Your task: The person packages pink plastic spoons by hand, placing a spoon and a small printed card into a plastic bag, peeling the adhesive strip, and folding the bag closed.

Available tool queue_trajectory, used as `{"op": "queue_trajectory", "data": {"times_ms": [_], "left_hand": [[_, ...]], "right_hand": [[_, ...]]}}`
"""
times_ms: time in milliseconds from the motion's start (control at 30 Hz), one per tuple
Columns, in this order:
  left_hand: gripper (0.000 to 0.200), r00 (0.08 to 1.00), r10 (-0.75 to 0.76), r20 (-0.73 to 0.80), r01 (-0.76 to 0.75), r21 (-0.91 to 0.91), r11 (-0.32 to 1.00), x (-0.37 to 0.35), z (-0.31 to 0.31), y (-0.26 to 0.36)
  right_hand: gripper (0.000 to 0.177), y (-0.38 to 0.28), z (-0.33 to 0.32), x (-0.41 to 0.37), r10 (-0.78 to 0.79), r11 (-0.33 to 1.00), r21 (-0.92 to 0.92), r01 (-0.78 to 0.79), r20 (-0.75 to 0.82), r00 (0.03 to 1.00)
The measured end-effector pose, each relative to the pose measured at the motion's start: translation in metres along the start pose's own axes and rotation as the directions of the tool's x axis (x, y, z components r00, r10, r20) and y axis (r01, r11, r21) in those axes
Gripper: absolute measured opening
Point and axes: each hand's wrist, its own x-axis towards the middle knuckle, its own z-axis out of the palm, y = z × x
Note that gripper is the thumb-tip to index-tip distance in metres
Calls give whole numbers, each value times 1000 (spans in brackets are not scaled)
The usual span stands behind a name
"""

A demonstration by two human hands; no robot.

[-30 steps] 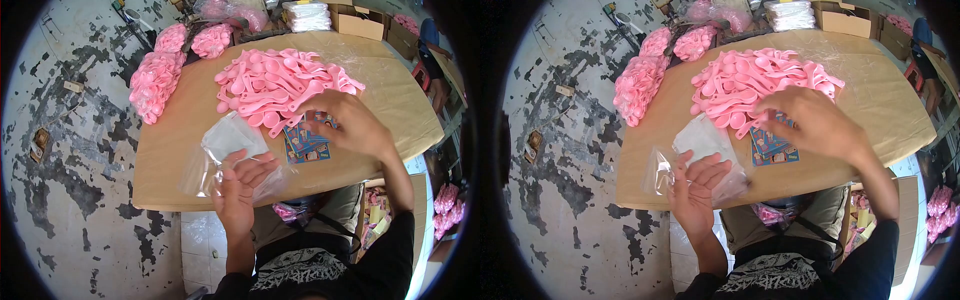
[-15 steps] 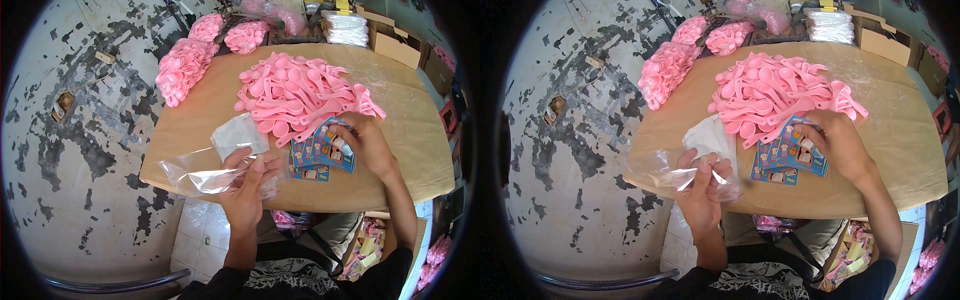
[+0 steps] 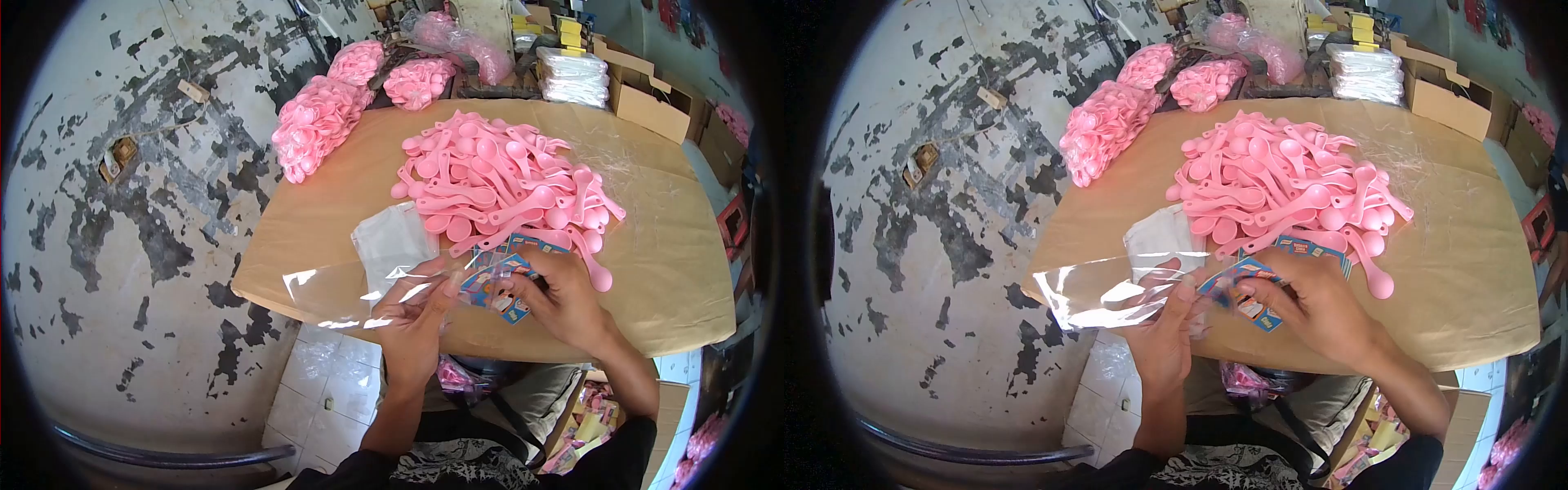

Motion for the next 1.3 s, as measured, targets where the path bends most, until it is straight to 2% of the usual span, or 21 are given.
{"op": "queue_trajectory", "data": {"times_ms": [133,233,267,333,433,467,567,600,667,700,733,833,867,933,1000,1067,1100,1167,1233,1267,1300], "left_hand": [[28,985,-61,162,47,90,995,-5,4,7],[26,934,-109,341,39,207,978,-11,1,8],[26,940,-101,326,28,222,975,-14,1,7],[25,950,-82,301,4,248,969,-19,2,4],[25,988,-38,149,40,-9,999,-24,4,7],[25,989,-36,143,46,-66,997,-23,3,5],[25,987,-93,130,77,125,989,-31,17,2],[31,956,-87,281,65,88,994,-29,19,-2],[45,931,-83,356,61,75,995,-30,27,-11],[53,914,-79,398,58,65,996,-30,32,-15],[68,867,-27,498,-40,122,992,-30,37,-17],[65,883,178,435,-75,-243,967,-21,40,-25],[61,931,66,360,24,-241,970,-24,40,-17],[57,912,116,393,-30,-219,975,-20,31,-24],[48,876,176,449,-89,-208,974,-17,33,-28],[43,768,288,572,-291,-88,953,-17,36,-36],[42,701,331,631,-396,-42,917,-17,38,-40],[40,790,257,557,-120,-270,955,-23,38,-46],[39,835,238,496,56,-507,860,-21,38,-55],[42,832,239,501,50,-495,867,-16,32,-62],[44,839,201,505,55,-446,893,-16,31,-65]], "right_hand": [[19,-2,-8,-8,-33,998,-49,41,154,987],[22,-2,-17,-13,0,999,-47,13,264,965],[23,-1,-20,-15,18,999,-43,-6,294,956],[23,-5,-18,-16,38,998,48,-52,259,965],[21,-4,-21,-20,79,991,85,-105,265,961],[21,-2,-22,-22,94,989,84,-121,274,957],[18,4,-20,-29,161,970,141,-197,234,959],[18,7,-18,-30,87,978,171,-123,203,975],[18,11,-14,-31,-55,975,220,24,135,989],[18,12,-14,-32,-64,969,244,34,118,991],[18,14,-15,-32,-71,963,267,43,98,993],[18,12,-18,-30,-80,935,351,58,49,996],[17,11,-17,-30,-78,922,384,59,34,996],[17,10,-6,-28,6,878,479,13,-38,999],[18,11,-9,-27,20,906,423,-21,6,1000],[20,13,-24,-30,3,977,208,-40,177,984],[20,16,-28,-30,-29,982,187,-15,227,973],[22,22,-37,-31,-82,989,145,35,330,940],[22,28,-50,-33,-73,997,41,68,133,988],[22,32,-57,-33,-77,997,-13,77,35,996],[21,34,-66,-32,-43,978,-206,35,-36,998]]}}
